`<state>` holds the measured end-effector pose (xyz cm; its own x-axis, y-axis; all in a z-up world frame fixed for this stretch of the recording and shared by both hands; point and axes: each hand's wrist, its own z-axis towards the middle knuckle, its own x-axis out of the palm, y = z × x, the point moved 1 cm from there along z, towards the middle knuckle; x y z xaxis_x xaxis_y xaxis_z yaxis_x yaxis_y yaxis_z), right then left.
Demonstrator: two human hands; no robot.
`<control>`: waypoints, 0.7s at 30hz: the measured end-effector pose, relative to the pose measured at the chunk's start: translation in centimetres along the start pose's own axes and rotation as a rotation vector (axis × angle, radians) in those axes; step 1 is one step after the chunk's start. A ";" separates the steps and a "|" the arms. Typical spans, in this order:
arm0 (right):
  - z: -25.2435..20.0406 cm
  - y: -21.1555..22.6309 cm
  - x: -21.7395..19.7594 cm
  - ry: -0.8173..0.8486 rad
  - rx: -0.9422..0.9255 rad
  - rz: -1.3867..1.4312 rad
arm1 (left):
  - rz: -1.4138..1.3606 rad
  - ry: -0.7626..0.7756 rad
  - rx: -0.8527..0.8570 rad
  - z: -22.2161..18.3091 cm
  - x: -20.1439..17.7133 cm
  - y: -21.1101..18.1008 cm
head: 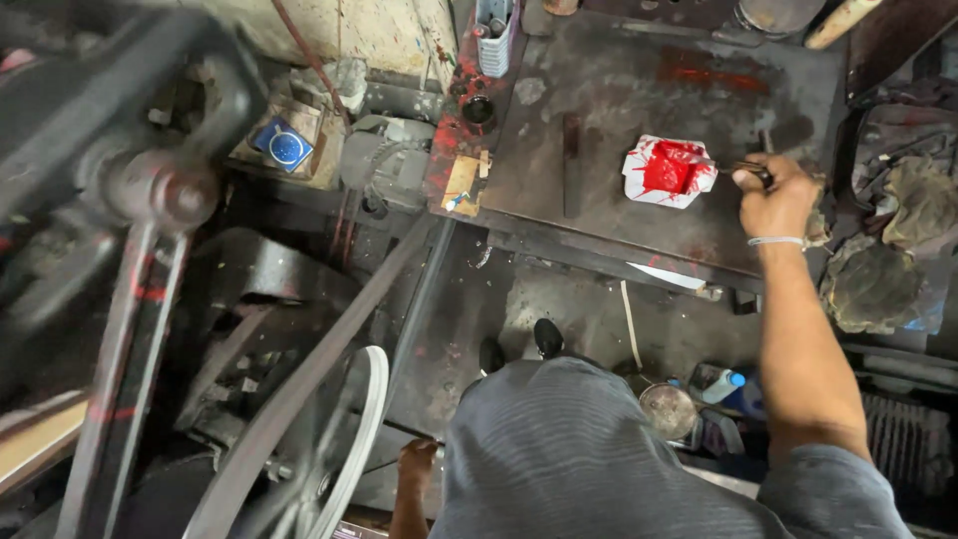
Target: Operating a manual letterpress printing machine, feeding pink paper sheets, and applying red ink to the ink plate.
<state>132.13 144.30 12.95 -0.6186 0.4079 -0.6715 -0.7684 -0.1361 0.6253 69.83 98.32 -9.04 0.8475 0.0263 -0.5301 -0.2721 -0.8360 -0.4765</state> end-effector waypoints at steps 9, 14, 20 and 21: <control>-3.5 1.0 1.7 -0.133 0.206 0.255 | -0.084 -0.036 0.018 0.7 2.5 -1.1; -4.4 0.2 2.8 -0.149 0.325 0.341 | -0.017 -0.025 -0.013 0.7 3.3 -0.5; -4.8 1.7 4.2 -0.105 0.286 0.461 | -0.007 -0.008 -0.057 0.2 3.4 -0.8; -4.8 1.8 4.4 -0.113 0.310 0.505 | -0.064 -0.005 -0.097 0.2 3.4 -0.9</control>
